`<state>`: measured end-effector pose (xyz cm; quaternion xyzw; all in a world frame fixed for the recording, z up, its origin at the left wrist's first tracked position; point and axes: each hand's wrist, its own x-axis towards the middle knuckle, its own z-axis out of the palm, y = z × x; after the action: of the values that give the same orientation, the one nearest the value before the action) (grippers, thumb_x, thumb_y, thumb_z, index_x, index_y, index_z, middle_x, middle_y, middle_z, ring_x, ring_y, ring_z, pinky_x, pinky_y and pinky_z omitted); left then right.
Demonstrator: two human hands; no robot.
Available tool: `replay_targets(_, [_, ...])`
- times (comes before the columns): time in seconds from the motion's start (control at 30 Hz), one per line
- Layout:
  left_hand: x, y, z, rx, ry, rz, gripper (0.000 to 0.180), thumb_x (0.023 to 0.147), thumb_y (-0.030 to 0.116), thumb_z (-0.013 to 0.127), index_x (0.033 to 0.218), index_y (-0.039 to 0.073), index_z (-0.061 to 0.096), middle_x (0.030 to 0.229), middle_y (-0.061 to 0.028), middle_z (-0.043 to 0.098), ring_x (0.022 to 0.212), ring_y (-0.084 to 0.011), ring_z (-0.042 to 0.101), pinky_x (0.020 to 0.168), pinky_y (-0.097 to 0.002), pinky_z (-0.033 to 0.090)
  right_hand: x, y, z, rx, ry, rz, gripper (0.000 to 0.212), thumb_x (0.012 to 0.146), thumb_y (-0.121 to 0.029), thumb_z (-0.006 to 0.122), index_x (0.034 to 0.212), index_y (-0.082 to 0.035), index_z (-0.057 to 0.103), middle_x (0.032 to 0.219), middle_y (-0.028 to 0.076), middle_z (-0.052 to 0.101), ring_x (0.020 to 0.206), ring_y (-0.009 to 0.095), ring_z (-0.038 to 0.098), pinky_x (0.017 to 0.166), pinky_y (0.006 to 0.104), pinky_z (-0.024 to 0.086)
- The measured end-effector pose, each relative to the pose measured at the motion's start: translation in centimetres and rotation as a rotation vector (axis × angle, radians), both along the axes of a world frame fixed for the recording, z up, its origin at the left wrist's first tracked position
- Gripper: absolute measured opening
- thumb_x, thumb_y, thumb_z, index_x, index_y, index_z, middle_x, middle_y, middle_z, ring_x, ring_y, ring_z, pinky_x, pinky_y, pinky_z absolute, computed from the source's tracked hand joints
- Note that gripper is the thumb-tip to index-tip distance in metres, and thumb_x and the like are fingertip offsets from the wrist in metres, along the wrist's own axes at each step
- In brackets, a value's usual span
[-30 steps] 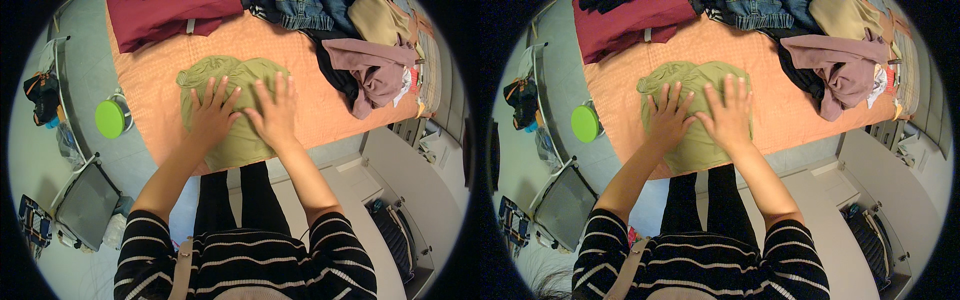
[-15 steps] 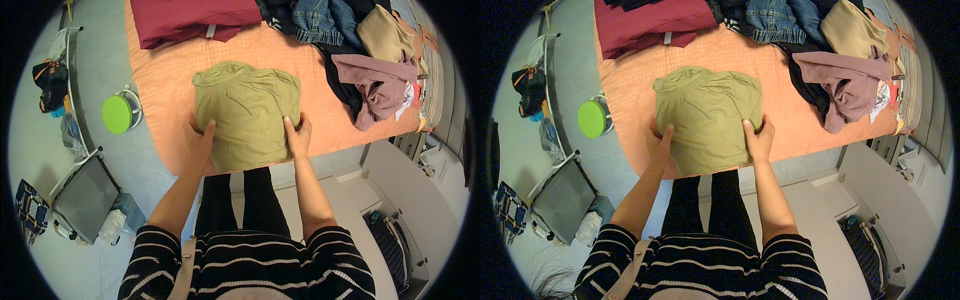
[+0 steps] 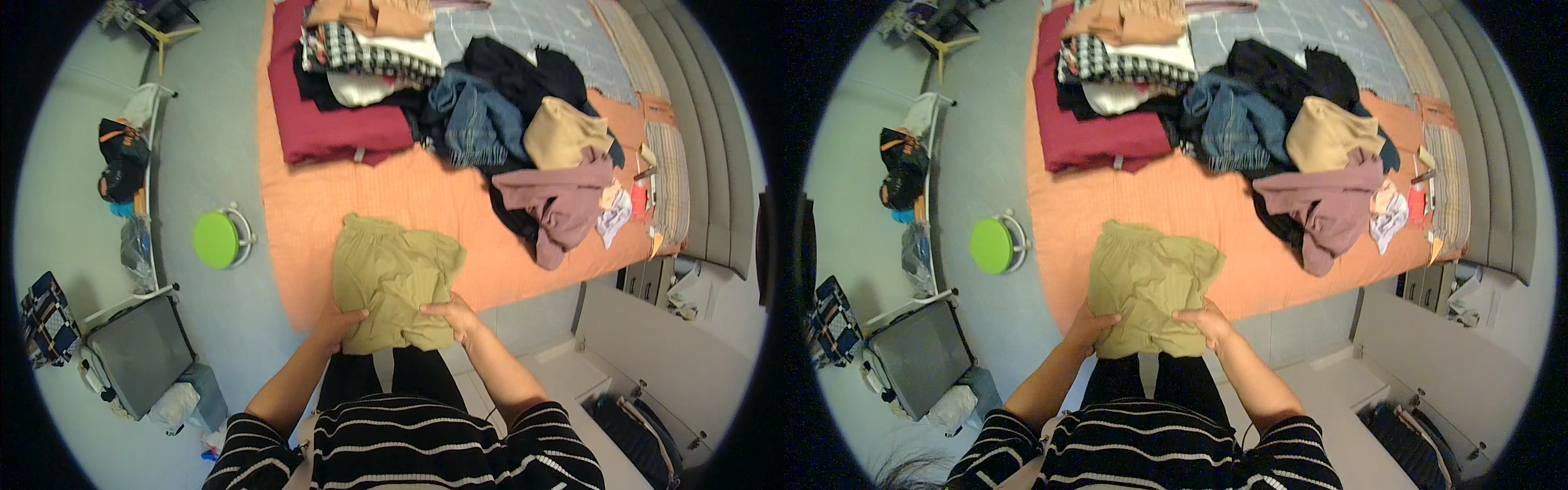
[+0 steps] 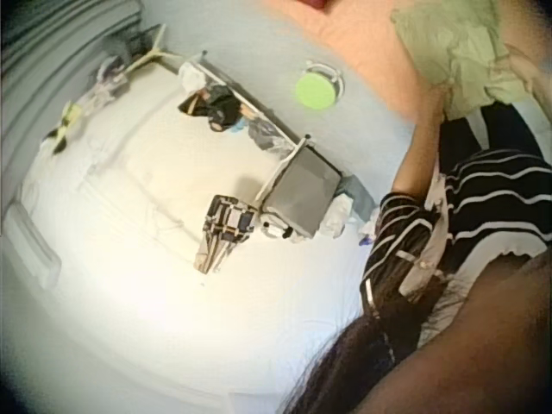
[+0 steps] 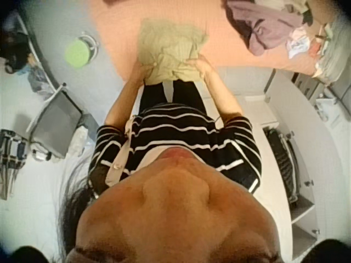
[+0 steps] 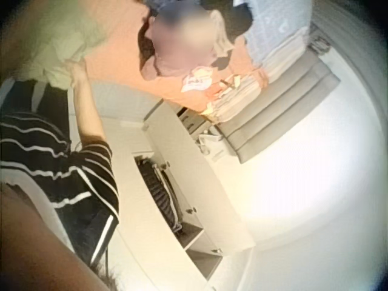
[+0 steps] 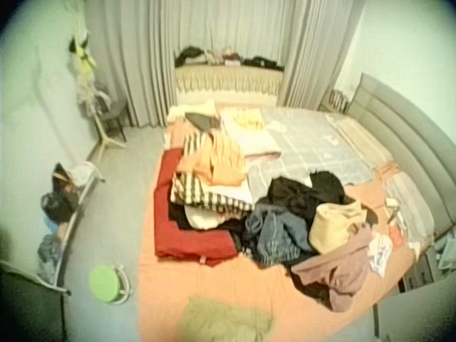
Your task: The person retrieves a pile of clothes from a closet shelf and places them on a bed. They then fold a green shirt and a pair of pink pants by hand, smoothing the fabric and stacking the folded items on the bed.
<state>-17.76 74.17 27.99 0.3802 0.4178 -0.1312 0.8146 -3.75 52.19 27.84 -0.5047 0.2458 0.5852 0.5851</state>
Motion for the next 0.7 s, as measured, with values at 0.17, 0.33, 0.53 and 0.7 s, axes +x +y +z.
replay_targets(0.17, [4.4, 2.6, 9.2, 0.058, -0.17, 0.056, 0.075, 0.07, -0.001, 0.069, 0.137, 0.004, 0.036, 0.126, -0.011, 0.054, 0.114, -0.025, 0.054, 0.097, -0.0382, 0.043, 4.1, 2.4, 8.0, 0.153, -0.133, -0.003, 0.057, 0.078, 0.001, 0.066, 0.131, 0.0, 0.043, 0.121, 0.014, 0.057, 0.107, 0.025, 0.059, 0.09, 0.0357, 0.048])
replay_targets(0.33, [12.1, 7.2, 16.7, 0.299, -0.444, 0.081, 0.077, 0.068, 0.003, 0.072, 0.136, 0.001, 0.035, 0.125, -0.0123, 0.053, 0.112, -0.0241, 0.054, 0.096, -0.0369, 0.044, 12.7, 7.2, 17.1, 0.283, -0.442, 0.019, 0.058, 0.077, -0.002, 0.068, 0.13, 0.001, 0.044, 0.12, 0.013, 0.058, 0.106, 0.024, 0.059, 0.09, 0.0355, 0.048])
replay_targets(0.53, [24.2, 16.6, 22.5, 0.599, -0.631, 0.18, 0.076, 0.071, 0.009, 0.075, 0.135, 0.0, 0.034, 0.124, -0.0147, 0.053, 0.109, -0.0246, 0.056, 0.093, -0.0388, 0.047, 25.2, 16.5, 23.6, 0.461, -0.822, 0.031, 0.052, 0.076, -0.007, 0.072, 0.123, 0.002, 0.051, 0.113, 0.011, 0.061, 0.098, 0.02, 0.061, 0.086, 0.0331, 0.049])
replay_targets(0.7, [32.2, 24.4, 15.6, 0.735, -0.522, 0.262, 0.076, 0.075, 0.01, 0.073, 0.138, -0.001, 0.032, 0.127, -0.0158, 0.051, 0.112, -0.0252, 0.054, 0.095, -0.037, 0.045, 35.7, 24.8, 16.7, 0.165, -1.075, -0.088, 0.058, 0.072, -0.01, 0.075, 0.121, 0.003, 0.047, 0.111, 0.017, 0.061, 0.097, 0.024, 0.062, 0.082, 0.035, 0.051])
